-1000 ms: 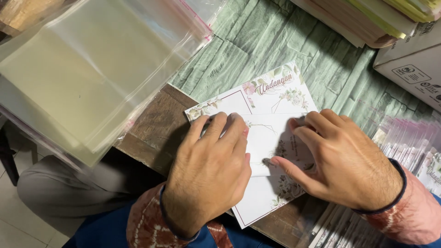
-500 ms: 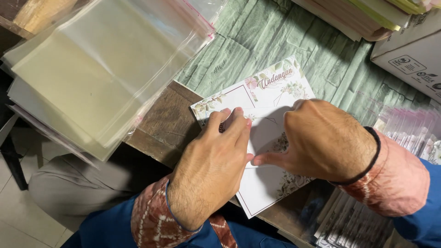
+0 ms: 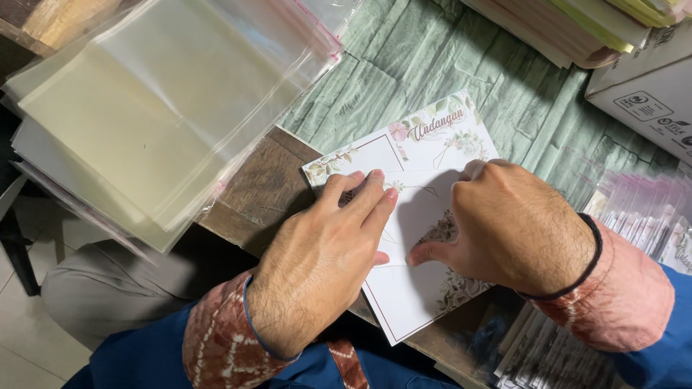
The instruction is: The person folds printed invitation cards by hand and places each card into an individual clear plastic sleeve, repeating this process for multiple cards on a workbench.
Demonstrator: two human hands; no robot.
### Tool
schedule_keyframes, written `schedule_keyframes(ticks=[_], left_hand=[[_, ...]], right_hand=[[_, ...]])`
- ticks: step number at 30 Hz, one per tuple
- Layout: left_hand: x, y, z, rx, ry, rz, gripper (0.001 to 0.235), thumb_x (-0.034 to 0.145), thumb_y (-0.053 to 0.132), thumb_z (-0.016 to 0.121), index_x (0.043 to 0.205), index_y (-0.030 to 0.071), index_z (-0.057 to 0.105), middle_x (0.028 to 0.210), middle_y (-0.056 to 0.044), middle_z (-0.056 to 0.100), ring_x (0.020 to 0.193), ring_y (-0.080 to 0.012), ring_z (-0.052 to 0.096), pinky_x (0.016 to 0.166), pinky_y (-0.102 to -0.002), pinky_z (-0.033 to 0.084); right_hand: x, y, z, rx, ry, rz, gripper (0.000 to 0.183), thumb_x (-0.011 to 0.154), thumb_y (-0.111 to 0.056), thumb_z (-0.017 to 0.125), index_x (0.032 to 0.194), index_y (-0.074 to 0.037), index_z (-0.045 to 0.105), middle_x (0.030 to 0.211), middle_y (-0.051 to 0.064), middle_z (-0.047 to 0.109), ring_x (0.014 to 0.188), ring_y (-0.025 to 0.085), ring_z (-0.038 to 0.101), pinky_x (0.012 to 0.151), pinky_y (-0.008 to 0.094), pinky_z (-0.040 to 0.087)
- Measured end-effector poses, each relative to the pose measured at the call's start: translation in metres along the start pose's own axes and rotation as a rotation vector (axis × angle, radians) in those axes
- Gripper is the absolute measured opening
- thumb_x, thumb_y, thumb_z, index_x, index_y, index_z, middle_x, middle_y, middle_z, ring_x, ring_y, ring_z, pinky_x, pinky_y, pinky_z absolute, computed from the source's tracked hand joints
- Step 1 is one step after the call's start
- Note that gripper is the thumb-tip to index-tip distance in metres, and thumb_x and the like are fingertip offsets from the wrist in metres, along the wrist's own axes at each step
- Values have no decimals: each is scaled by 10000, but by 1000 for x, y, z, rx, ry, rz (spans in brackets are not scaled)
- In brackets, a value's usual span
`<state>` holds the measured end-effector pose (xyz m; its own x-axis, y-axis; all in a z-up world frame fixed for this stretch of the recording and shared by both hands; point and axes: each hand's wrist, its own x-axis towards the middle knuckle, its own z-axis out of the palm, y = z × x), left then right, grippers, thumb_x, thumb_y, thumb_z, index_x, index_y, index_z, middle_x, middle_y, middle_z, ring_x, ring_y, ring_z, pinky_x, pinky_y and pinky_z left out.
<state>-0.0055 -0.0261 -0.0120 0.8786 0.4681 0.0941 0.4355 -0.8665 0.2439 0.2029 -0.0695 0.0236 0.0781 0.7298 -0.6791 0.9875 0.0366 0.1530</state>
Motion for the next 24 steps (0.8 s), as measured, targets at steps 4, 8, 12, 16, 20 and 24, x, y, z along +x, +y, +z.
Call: schedule_keyframes(ticks=[4,8,12,16,20,24], left_hand=[[2,-7,-2,32,-1,39,853,642,487,885,1341,80,612,1333,-38,573,1137,-258,538,745,-311,580],[1,-15,1,48,-19,76,886,587,448,907,1357,118,618,1385,-36,570,1175,-225,531,709,-310,593],[3,-19,-5,-30,-92,81,887,591,319,926,1382,99,589,1429,-59,559,1227,-264,515,633,-380,628],[4,-26,-9,-65,-149,102,893,599,285,929,1389,101,554,1472,-94,511,1260,-286,513,633,-392,646],[3,-29,-12,-119,-182,135,853,642,169,890,1409,79,528,1508,-115,484,1303,-310,480,641,-404,651],[4,-32,-17,-172,-272,147,823,710,140,853,1440,57,481,1548,-141,427,1322,-350,442,650,-429,665]], right_hand=[[0,1,0,8,-24,-32,832,791,-891,731,784,-60,718,684,-6,740,587,161,724,572,287,647],[2,7,13,33,75,-40,921,720,-932,774,773,-15,710,821,73,721,706,254,718,639,381,631],[0,4,5,50,23,-28,898,734,-929,772,751,-33,717,838,72,709,735,247,706,630,389,626],[0,3,3,59,22,-29,892,733,-914,787,752,-25,713,810,68,709,710,237,708,641,359,627],[1,4,5,22,31,-56,916,715,-961,778,671,-51,687,706,60,697,662,224,684,620,352,597],[1,2,2,19,-4,-19,924,706,-967,770,686,-47,692,704,73,691,657,229,671,621,358,579]])
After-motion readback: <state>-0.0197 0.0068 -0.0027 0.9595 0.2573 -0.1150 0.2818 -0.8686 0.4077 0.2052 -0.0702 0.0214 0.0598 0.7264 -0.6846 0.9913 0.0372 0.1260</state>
